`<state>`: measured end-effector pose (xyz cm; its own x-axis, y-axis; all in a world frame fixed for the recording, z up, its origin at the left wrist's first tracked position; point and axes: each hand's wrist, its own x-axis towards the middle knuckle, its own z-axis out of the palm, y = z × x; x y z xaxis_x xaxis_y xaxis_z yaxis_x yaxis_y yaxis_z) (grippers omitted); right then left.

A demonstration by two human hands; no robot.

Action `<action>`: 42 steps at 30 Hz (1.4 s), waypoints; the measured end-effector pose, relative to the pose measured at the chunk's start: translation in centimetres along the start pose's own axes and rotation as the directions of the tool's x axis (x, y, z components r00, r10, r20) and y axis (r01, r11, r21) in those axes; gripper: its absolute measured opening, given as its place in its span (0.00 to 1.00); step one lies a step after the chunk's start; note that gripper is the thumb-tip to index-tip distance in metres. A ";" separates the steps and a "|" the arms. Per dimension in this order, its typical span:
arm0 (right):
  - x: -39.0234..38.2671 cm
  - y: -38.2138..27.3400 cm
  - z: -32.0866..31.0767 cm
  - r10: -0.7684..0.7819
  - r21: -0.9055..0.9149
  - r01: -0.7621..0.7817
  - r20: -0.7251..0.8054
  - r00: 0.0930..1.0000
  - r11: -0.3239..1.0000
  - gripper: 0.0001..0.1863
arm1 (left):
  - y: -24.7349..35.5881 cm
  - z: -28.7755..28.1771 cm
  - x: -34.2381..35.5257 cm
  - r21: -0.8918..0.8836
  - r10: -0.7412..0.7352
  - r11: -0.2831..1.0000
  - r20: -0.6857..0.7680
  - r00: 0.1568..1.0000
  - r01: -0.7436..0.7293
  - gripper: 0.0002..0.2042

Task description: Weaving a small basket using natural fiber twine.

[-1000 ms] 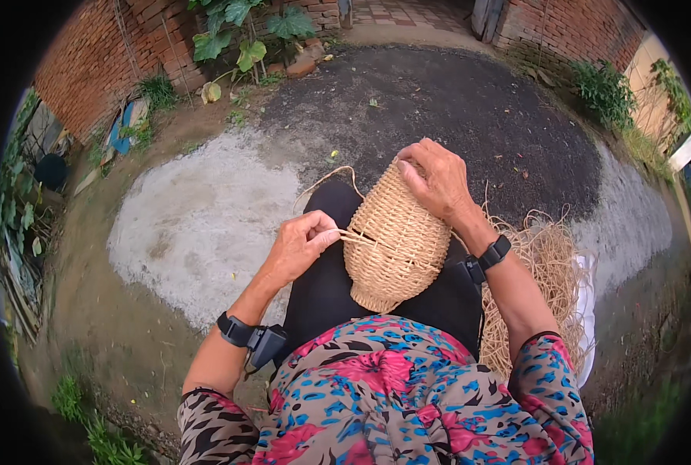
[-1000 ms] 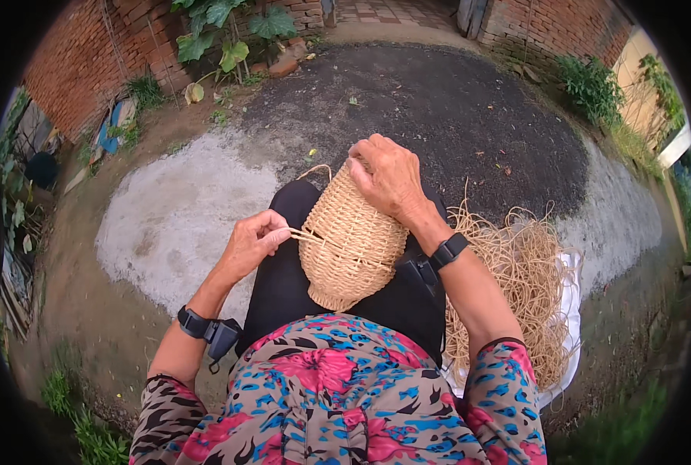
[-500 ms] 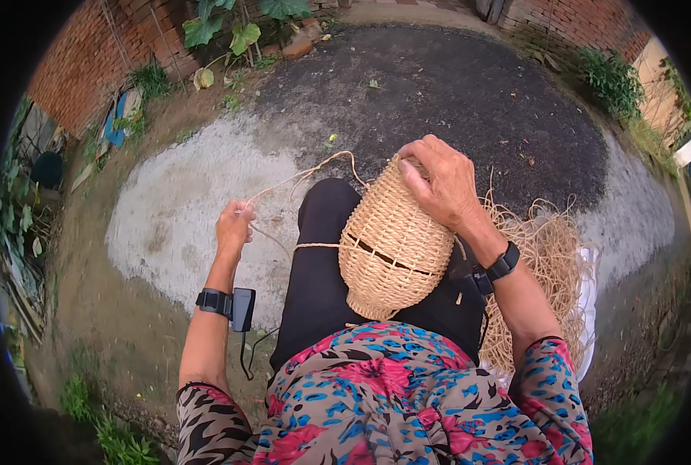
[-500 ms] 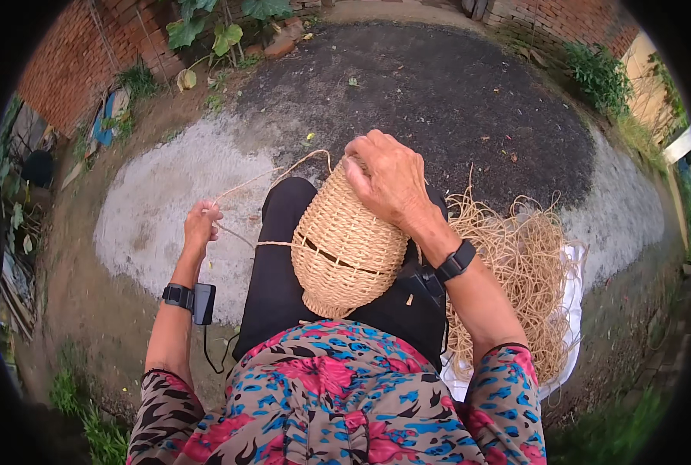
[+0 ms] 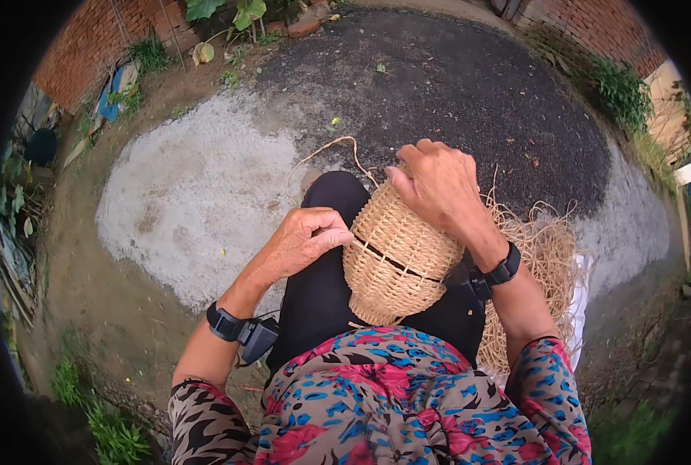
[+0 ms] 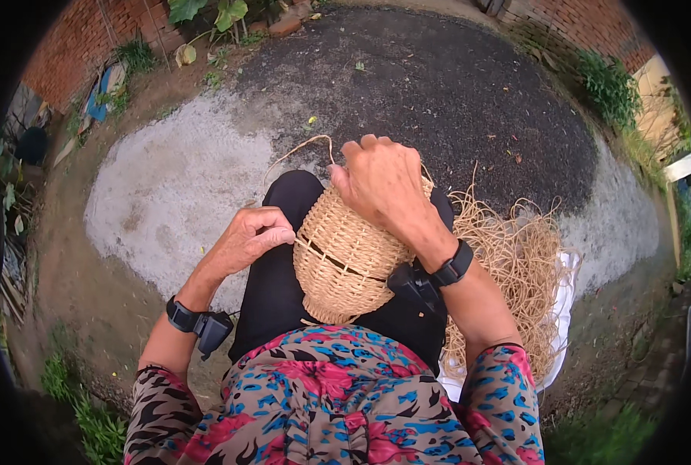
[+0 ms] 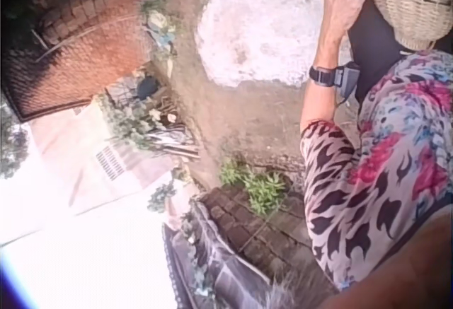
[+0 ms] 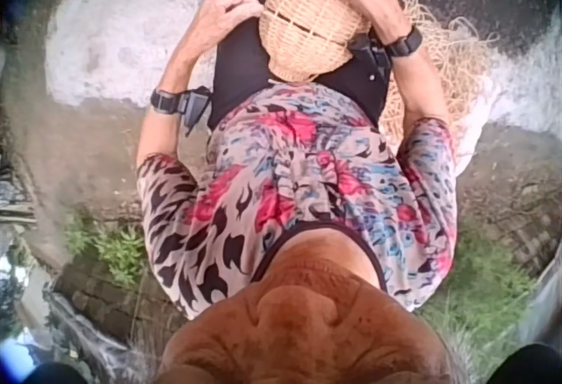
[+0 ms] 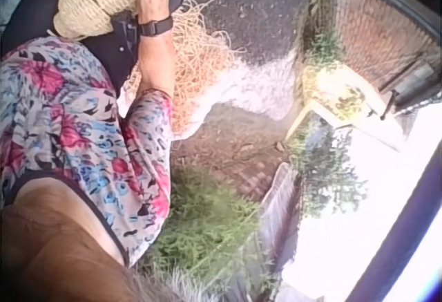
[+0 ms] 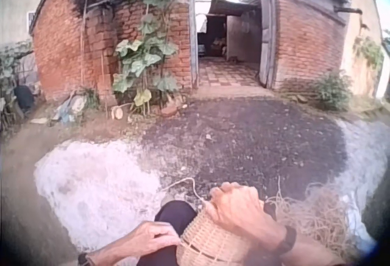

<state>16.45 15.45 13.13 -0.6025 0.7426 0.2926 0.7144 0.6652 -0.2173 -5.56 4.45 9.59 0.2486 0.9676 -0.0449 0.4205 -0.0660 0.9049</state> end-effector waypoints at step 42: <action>-3.0 -1.2 -2.6 -0.074 0.040 0.090 -0.306 0.949 0.995 0.10 | 1.6 -3.4 -6.6 -0.669 -0.116 0.738 -0.250 0.961 -0.085 0.12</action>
<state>18.32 12.25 14.96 -0.5155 0.6318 0.5788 0.6421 0.7321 -0.2273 -9.49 -1.21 12.75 -0.0278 0.9987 -0.0424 -0.2943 0.0323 0.9552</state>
